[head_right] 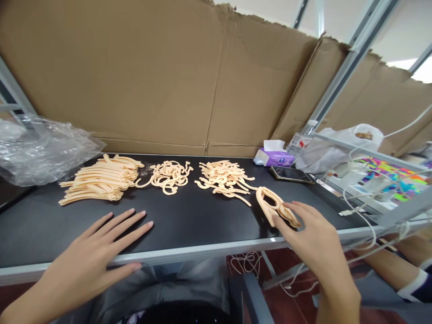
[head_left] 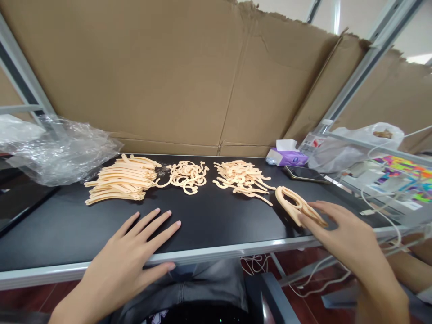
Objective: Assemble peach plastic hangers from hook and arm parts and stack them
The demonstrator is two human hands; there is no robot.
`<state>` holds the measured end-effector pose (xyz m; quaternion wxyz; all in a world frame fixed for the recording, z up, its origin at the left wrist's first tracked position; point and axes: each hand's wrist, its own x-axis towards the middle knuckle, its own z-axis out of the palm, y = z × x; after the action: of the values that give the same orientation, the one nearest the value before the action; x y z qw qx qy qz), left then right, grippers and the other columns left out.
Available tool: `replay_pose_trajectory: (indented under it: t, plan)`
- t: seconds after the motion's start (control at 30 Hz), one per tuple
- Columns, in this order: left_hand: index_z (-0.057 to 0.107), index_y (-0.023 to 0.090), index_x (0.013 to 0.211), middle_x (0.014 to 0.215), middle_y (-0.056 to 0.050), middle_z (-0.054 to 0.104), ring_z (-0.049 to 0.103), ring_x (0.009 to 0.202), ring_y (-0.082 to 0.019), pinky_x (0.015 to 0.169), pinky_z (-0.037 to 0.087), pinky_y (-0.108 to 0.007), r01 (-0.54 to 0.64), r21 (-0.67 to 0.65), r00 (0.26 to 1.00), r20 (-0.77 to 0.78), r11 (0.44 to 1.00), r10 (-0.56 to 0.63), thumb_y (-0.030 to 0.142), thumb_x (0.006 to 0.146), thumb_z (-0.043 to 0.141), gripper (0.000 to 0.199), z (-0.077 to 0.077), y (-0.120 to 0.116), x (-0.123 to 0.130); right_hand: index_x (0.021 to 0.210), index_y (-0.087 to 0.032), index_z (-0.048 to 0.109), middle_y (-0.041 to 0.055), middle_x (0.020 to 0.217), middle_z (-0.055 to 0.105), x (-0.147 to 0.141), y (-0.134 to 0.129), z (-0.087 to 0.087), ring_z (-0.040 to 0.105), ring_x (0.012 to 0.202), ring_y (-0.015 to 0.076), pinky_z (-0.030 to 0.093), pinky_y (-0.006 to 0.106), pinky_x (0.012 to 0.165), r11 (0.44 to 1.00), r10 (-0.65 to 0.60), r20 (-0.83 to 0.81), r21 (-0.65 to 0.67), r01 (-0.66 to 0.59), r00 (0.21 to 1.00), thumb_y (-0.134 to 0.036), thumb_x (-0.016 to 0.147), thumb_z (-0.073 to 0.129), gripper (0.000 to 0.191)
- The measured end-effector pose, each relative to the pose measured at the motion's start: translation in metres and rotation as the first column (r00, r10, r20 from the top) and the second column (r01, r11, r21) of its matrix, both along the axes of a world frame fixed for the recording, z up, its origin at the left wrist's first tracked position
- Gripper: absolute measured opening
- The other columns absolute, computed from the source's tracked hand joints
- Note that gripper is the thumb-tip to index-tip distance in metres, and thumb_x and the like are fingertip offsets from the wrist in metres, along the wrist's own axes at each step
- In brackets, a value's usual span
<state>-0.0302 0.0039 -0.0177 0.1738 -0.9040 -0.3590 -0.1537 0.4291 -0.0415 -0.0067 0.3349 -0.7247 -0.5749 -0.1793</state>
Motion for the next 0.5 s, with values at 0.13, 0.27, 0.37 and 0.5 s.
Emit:
replay_pose_trajectory:
  t: [0.13, 0.27, 0.37, 0.5]
  plan:
    - [0.032, 0.038, 0.154, 0.153, -0.001, 0.047, 0.05, 0.136, -0.032, 0.111, 0.039, -0.049, -0.01, 0.004, 1.0, -0.015, 1.0, 0.01, 0.063, 0.089, 0.056, 0.073, 0.0, 0.0, -0.001, 0.102, -0.022, 0.075, 0.0138, 0.119, 0.068, -0.005, 0.008, -0.007, 0.065, 0.111, 0.0336, 0.05, 0.05, 0.097, 0.998, -0.027, 0.028, -0.052, 0.029, 0.999, -0.064, 0.083, 0.055, 0.05]
    - [0.032, 0.038, 0.154, 0.153, -0.001, 0.046, 0.05, 0.136, -0.032, 0.11, 0.039, -0.05, -0.01, -0.001, 1.0, -0.016, 1.0, 0.01, 0.063, 0.089, 0.056, 0.073, -0.001, 0.0, -0.002, 0.111, -0.022, 0.073, 0.0151, 0.135, 0.059, -0.022, 0.015, -0.008, 0.058, 0.121, 0.0377, 0.046, 0.055, 0.101, 0.999, -0.035, 0.083, -0.029, 0.037, 0.996, -0.067, 0.083, 0.055, 0.056]
    - [0.033, 0.037, 0.154, 0.153, -0.002, 0.046, 0.049, 0.136, -0.032, 0.112, 0.038, -0.05, -0.007, -0.005, 1.0, -0.005, 1.0, 0.007, 0.063, 0.09, 0.056, 0.073, -0.001, 0.0, -0.002, 0.111, -0.021, 0.073, 0.0153, 0.137, 0.057, -0.029, 0.018, -0.009, 0.059, 0.119, 0.0388, 0.048, 0.055, 0.1, 0.996, -0.044, 0.1, -0.069, 0.051, 0.994, -0.063, 0.08, 0.059, 0.054]
    - [0.033, 0.037, 0.154, 0.153, -0.001, 0.047, 0.05, 0.136, -0.032, 0.111, 0.038, -0.049, -0.001, 0.013, 1.0, -0.019, 1.0, 0.002, 0.063, 0.09, 0.055, 0.073, 0.0, 0.001, -0.001, 0.113, -0.023, 0.071, 0.0118, 0.134, 0.061, -0.023, 0.019, -0.011, 0.064, 0.112, 0.0339, 0.051, 0.05, 0.096, 0.99, -0.096, 0.057, -0.097, 0.101, 0.994, -0.054, 0.085, 0.053, 0.046]
